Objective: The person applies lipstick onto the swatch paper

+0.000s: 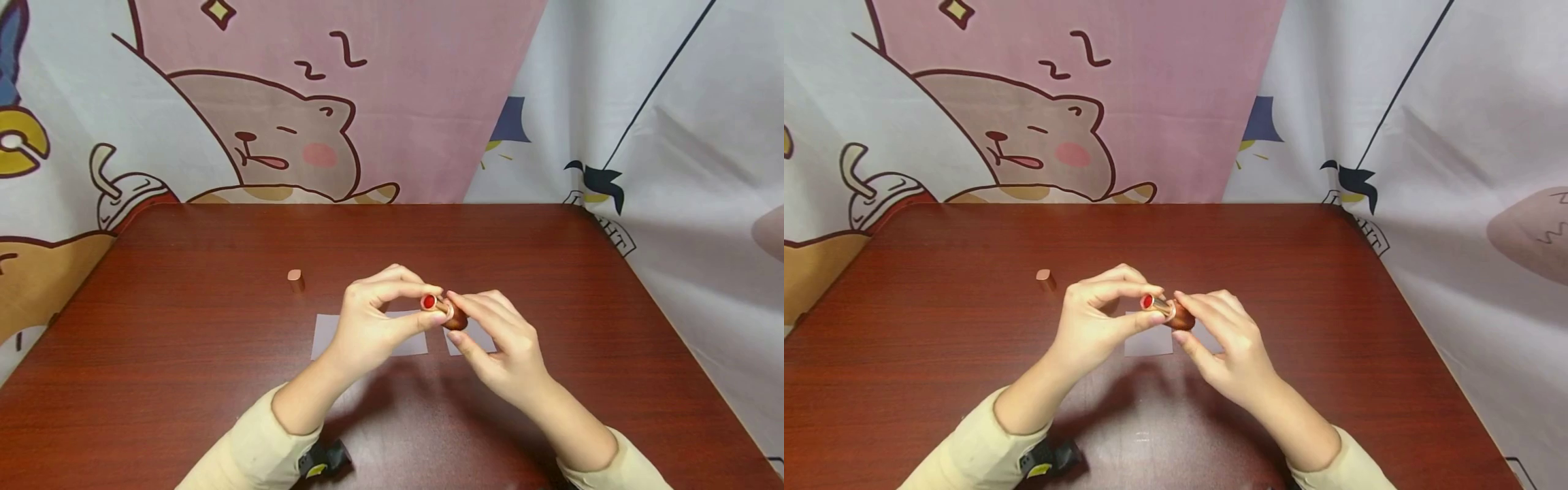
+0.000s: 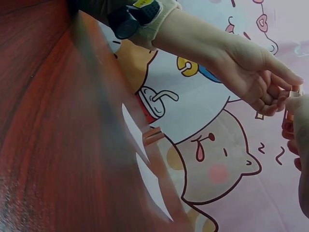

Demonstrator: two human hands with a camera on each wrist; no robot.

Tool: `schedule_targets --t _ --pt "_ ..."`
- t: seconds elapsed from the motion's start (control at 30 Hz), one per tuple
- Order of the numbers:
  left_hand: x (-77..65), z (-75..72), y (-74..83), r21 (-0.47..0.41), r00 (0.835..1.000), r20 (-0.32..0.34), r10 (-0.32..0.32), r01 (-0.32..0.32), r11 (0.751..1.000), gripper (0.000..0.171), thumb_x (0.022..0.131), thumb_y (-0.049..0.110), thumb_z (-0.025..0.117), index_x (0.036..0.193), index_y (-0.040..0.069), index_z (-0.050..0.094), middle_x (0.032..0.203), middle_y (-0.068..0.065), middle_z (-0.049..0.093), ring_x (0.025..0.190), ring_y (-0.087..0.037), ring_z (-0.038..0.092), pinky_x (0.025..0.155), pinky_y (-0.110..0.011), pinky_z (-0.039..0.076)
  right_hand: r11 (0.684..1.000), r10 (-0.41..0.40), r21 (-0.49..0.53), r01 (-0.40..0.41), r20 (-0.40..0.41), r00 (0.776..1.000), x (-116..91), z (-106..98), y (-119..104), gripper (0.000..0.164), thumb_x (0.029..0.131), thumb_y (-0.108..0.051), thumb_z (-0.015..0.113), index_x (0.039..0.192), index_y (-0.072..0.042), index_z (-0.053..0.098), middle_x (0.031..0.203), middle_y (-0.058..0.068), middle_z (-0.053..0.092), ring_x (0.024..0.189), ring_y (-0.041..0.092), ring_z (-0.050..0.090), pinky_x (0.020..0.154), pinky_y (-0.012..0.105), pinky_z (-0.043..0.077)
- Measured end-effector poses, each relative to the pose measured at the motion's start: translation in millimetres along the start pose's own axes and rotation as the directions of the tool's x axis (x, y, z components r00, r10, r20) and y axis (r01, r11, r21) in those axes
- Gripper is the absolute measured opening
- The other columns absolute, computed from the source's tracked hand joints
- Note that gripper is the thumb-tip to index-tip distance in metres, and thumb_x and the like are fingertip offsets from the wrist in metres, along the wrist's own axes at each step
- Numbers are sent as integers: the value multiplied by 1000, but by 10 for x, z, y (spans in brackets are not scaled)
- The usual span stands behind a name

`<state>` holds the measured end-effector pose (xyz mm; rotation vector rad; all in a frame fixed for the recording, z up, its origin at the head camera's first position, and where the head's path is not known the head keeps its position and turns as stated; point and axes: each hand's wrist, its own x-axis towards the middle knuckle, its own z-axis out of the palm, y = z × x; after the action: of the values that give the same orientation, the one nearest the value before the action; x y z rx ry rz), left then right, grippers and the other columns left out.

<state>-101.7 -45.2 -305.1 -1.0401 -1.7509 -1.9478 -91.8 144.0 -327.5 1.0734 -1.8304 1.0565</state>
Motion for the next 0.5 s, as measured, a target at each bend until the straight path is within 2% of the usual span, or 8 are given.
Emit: schedule_targets --t 0.27,0.5 --pt "2 11 23 35 1000 -23 -21 22 999 24 68 -8 81 91 -6 73 81 -6 66 80 -19 62 68 -31 52 1000 14 15 -12 -129 992 21 40 -25 43 85 -29 74 95 13 67 85 19 68 81 22 59 78 21 44" --pt "1 9 21 20 999 -33 -16 16 1000 25 68 -10 81 91 -7 72 82 -7 67 79 -20 62 70 -32 53 999 33 15 -31 -151 988 21 56 -40 41 84 -29 75 89 11 67 82 18 66 80 20 58 76 20 43"
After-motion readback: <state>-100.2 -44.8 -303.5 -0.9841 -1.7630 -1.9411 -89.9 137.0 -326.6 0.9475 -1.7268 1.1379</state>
